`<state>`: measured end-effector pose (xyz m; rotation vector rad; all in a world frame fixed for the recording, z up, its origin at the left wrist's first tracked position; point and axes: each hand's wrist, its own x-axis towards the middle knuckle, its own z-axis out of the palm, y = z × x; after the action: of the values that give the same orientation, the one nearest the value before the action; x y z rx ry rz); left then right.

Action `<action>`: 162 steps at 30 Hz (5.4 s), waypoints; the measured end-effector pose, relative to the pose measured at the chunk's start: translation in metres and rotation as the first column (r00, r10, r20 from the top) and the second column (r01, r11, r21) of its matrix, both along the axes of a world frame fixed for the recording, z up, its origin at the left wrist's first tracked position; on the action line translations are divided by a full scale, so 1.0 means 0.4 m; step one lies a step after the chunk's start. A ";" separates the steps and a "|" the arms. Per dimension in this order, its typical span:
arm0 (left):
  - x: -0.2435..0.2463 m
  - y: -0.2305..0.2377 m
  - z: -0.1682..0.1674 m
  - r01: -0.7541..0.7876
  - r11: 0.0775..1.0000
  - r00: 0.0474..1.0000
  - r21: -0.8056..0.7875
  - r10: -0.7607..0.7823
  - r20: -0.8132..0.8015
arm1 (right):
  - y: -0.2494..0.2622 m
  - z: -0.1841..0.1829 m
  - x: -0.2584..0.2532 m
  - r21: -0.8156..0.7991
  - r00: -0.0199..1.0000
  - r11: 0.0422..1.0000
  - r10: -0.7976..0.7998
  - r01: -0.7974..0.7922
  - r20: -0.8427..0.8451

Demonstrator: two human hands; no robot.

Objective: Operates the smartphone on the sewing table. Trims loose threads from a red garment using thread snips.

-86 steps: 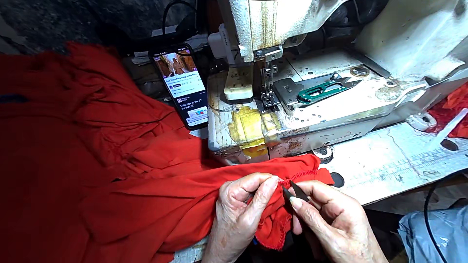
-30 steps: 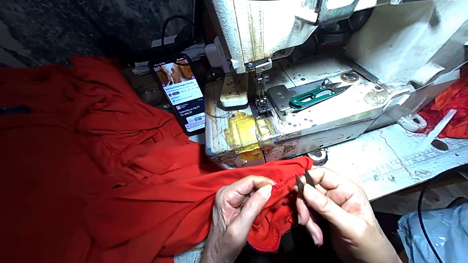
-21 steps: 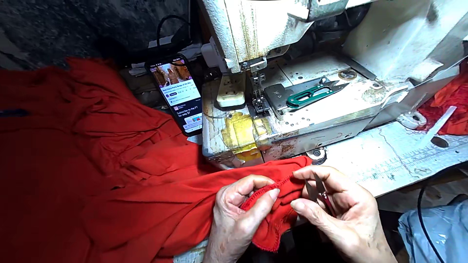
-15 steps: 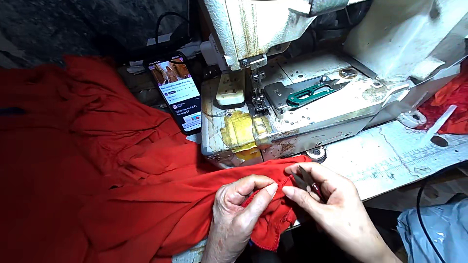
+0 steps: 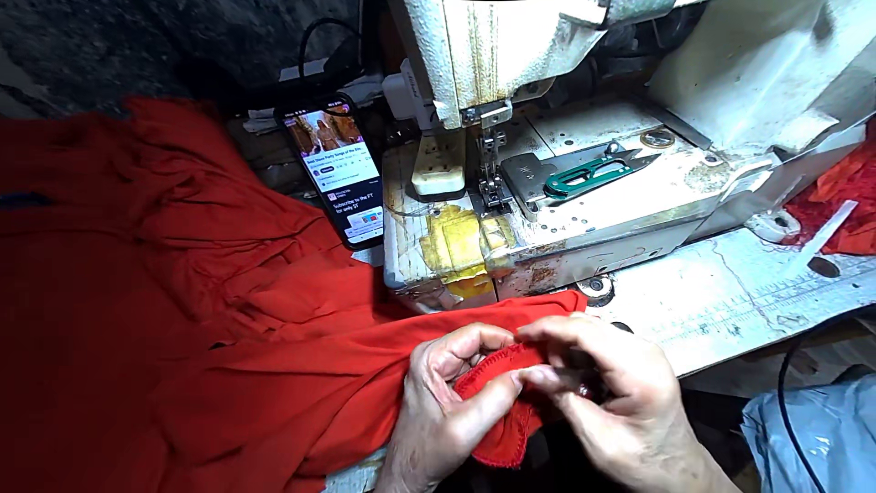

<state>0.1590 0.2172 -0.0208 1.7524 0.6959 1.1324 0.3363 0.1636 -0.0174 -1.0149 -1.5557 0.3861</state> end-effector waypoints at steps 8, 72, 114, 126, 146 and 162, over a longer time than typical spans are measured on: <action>0.002 0.003 0.011 0.040 0.995 0.999 -0.096 -0.038 0.014 | 0.042 0.022 -0.002 0.008 0.947 0.956 -0.293 0.295 0.130; 0.031 -0.010 0.016 -0.113 0.986 0.991 -0.125 0.120 0.051 | -0.070 0.042 -0.016 -0.436 0.922 0.875 0.030 -0.211 -0.386; 0.035 -0.012 0.014 -0.124 0.985 0.991 -0.122 0.130 0.041 | -0.064 0.042 -0.015 -0.492 0.922 0.845 0.003 -0.210 -0.387; 0.030 -0.008 0.014 -0.100 0.988 0.992 -0.121 0.109 0.063 | -0.057 0.032 -0.037 -0.416 0.958 0.904 -0.027 -0.099 -0.287; 0.019 -0.010 0.012 -0.075 0.994 0.996 -0.081 0.079 0.047 | -0.078 0.034 -0.007 -0.421 0.921 0.886 0.014 -0.191 -0.388; 0.013 -0.006 0.012 -0.105 0.985 0.992 -0.137 0.113 0.051 | -0.055 0.030 -0.008 -0.453 0.926 0.872 -0.003 -0.183 -0.379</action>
<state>0.1640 0.2150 -0.0159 1.5785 0.8214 1.1784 0.3332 0.1416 -0.0053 -1.1651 -1.1848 1.0154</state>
